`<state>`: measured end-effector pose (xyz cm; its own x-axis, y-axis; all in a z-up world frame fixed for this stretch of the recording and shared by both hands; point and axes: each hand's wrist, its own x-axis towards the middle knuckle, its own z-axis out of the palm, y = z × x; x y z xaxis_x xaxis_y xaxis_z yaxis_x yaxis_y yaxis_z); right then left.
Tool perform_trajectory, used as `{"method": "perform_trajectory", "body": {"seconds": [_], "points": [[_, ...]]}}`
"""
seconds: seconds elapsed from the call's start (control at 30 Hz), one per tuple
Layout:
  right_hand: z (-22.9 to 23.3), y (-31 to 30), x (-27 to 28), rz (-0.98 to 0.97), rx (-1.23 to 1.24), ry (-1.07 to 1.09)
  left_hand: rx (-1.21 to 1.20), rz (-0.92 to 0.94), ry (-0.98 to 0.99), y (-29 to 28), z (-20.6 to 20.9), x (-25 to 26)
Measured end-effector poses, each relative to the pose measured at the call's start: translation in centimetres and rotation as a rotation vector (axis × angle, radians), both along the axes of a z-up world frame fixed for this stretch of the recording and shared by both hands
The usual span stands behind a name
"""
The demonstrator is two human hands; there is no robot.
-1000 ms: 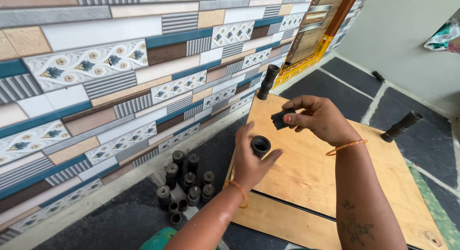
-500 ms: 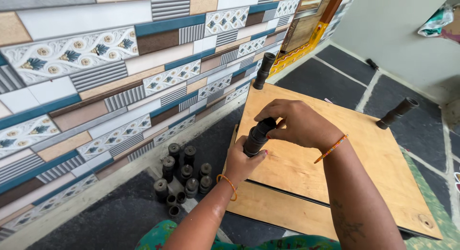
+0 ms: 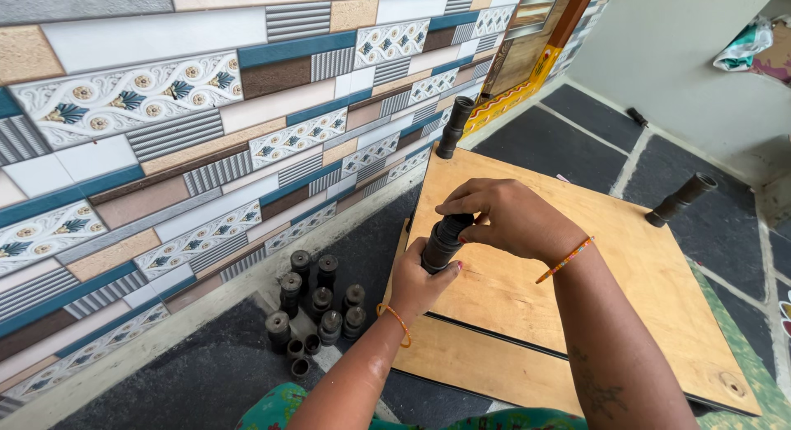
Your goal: The person assembles a small wooden table by screwing black cylindrical legs into holes on the underside of the tabletop. They handle multiple legs, aligning and tightening them by hand.
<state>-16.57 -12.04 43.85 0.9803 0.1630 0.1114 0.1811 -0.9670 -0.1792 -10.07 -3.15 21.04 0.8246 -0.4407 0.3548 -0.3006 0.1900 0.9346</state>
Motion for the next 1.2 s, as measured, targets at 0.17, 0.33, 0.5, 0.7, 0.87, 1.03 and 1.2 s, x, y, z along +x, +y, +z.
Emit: {"method": "perform_trajectory", "body": {"seconds": [0.17, 0.33, 0.5, 0.7, 0.87, 1.03, 1.2], "points": [[0.24, 0.39, 0.08, -0.035, -0.050, -0.012, 0.026, -0.007, 0.011, 0.22, 0.29, -0.13], [0.22, 0.28, 0.13, -0.075, -0.036, 0.018, 0.011, -0.007, 0.005, 0.11, 0.23, -0.10], [0.15, 0.21, 0.23, 0.063, -0.012, -0.038, -0.053, 0.018, -0.025, 0.04, 0.00, -0.15], [-0.01, 0.14, 0.44, 0.043, 0.009, -0.011, -0.036, 0.044, -0.017, 0.01, -0.17, -0.25], [-0.03, -0.03, 0.54, 0.046, 0.003, -0.034, -0.056, 0.059, -0.060, -0.09, -0.32, -0.20], [-0.03, -0.15, 0.35, 0.021, -0.011, -0.033, -0.047, 0.026, -0.041, 0.13, -0.44, -0.44], [0.20, -0.22, 0.58, -0.018, -0.057, -0.014, -0.080, 0.009, -0.053, 0.20, -0.03, -0.25]]}}
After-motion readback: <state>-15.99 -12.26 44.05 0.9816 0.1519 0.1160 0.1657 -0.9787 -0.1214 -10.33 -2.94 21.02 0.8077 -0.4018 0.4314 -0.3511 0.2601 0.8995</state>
